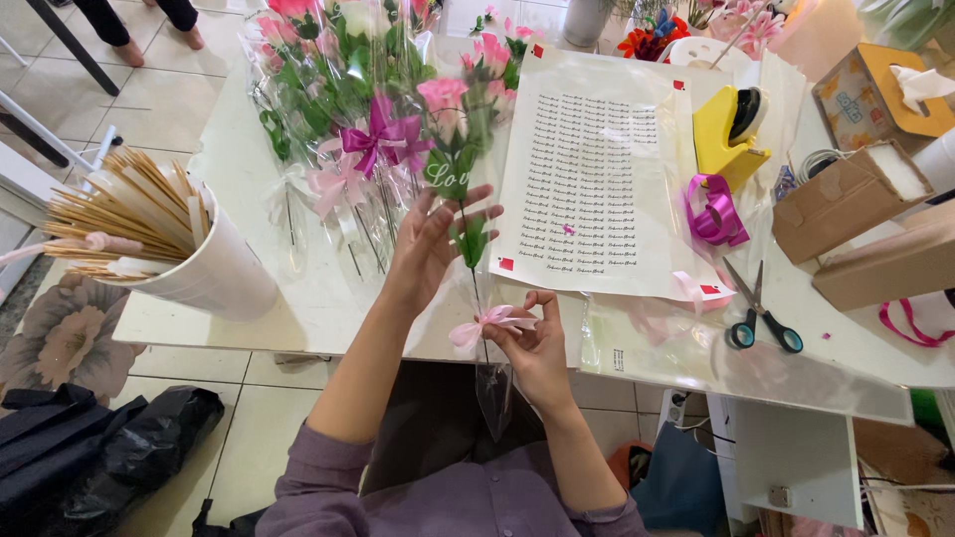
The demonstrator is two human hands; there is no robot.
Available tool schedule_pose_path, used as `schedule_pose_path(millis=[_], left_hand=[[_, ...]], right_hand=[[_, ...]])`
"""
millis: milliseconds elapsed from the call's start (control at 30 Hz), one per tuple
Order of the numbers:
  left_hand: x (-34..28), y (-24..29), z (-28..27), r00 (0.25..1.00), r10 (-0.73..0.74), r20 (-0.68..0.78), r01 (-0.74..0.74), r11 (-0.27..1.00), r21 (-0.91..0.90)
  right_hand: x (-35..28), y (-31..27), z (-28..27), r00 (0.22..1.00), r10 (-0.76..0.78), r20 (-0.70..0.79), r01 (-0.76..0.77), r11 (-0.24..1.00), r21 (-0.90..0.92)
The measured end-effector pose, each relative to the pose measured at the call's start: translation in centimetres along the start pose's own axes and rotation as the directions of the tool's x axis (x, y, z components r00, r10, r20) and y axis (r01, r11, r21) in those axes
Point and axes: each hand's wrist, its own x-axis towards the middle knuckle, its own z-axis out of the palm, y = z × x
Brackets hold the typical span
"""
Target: The person prepares a single pink rose by applying a sticker to the petal, wrapping it in clear plastic, tying a pink bow around the stem, and trimming the excess plastic with shears.
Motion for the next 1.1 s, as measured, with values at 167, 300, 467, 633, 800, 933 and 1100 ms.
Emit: schedule_pose_path(millis=[167,300,467,633,800,933,1100], left_hand=[[1.2,-0.2,-0.1,0.998,-0.052,-0.044,0.054,0.998,0.023],[1.6,-1.8,-1.9,0.987,-0.153,-0.056,0.152,0.988,-0.024],[2.1,0.1,-2.4,0.989,-0.136,-0.060,0.135,0.991,-0.027],[-2.0,3.8,-2.1,0.954,0.070,-0.293,-0.037,0.993,0.114],[-8.0,3.3,-1.0,0.918,0.096,-0.385,0.047,0.937,0.347],[-9.2,2.2,-1.3,0.933,0.087,-0.350,0.058,0.922,0.383],[-7.4,3.5,-3.2,0.875,0.158,-0.458,0.097,0.869,0.486]], right_hand=[[-0.4,-1.8,1.7,0.997,0.064,0.051,-0.067,0.997,0.049],[-0.7,-0.6,1.6,0.967,0.202,0.153,-0.233,0.948,0.218],[1.1,-1.5,1.9,0.955,0.260,0.140,-0.281,0.947,0.155],[6.8,-0.9,3.6,0.982,0.165,0.094,-0.168,0.985,0.025],[12.2,1.7,6.4,0.998,0.041,0.051,-0.042,0.999,0.030],[13.4,3.2,7.8,0.999,-0.008,0.043,0.008,1.000,0.003],[10.5,1.5,7.5,0.997,0.002,0.081,0.002,0.999,-0.052]])
